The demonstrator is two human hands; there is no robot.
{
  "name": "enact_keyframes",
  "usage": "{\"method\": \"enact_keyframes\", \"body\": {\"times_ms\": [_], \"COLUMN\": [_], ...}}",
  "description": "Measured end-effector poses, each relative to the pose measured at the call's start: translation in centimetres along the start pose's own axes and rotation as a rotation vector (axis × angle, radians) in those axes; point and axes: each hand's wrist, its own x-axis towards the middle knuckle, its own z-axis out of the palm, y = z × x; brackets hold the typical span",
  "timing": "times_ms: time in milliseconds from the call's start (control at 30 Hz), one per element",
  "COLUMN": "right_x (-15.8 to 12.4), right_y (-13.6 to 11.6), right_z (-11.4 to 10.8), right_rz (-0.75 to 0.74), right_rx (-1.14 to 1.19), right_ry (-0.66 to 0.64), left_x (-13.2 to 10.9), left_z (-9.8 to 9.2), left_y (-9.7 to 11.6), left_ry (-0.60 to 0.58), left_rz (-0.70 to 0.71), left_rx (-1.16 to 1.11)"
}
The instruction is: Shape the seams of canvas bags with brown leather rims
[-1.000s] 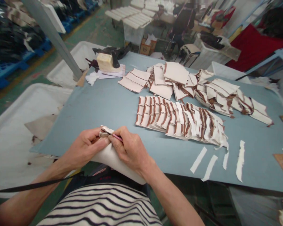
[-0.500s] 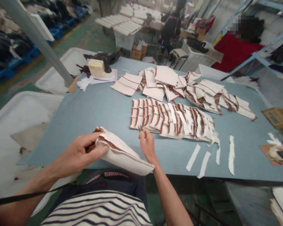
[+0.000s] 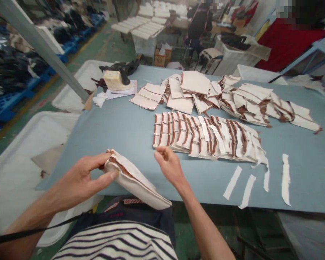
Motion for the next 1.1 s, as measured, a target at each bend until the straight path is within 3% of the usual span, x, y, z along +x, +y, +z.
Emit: {"method": "enact_keyframes", "body": {"times_ms": [100,200,433,533,633,767,933,1100], "right_x": [-2.7,-3.8,-2.3,-2.3,-2.5,-2.5,-3.0,-3.6], "right_y": [-6.5,-10.3,-11.0,-11.2,-11.4,-11.2,-10.9,-10.9], "right_z": [-1.1,-0.7,1.4,1.8,2.3,3.0,3.7,3.9], "right_rz": [-0.259,-0.244,0.038,0.071,0.040,-0.090,-0.189,-0.243], "right_rx": [0.218,0.307,0.511,0.545,0.507,0.342,0.186,0.063], "right_ry": [-0.160,-0.345,-0.656,-0.718,-0.685,-0.507,-0.374,-0.217], "left_x": [0.0,-0.1,-1.4,-1.7,-1.6,-1.4,-1.5,-1.1], "left_z": [-0.1,-0.2,-0.8,-1.1,-1.1,-0.7,-0.4,0.0], "left_y": [-0.1,-0.1,-1.1,-1.7,-2.1,-2.5,-2.6,-2.2], "left_ry": [-0.001,0.025,0.008,-0.003,0.018,0.093,0.094,0.228], "left_rz": [0.007,0.026,0.008,0.000,-0.001,-0.053,-0.027,-0.069], "left_rx": [-0.001,-0.028,-0.108,-0.151,-0.168,-0.109,-0.076,-0.053]}}
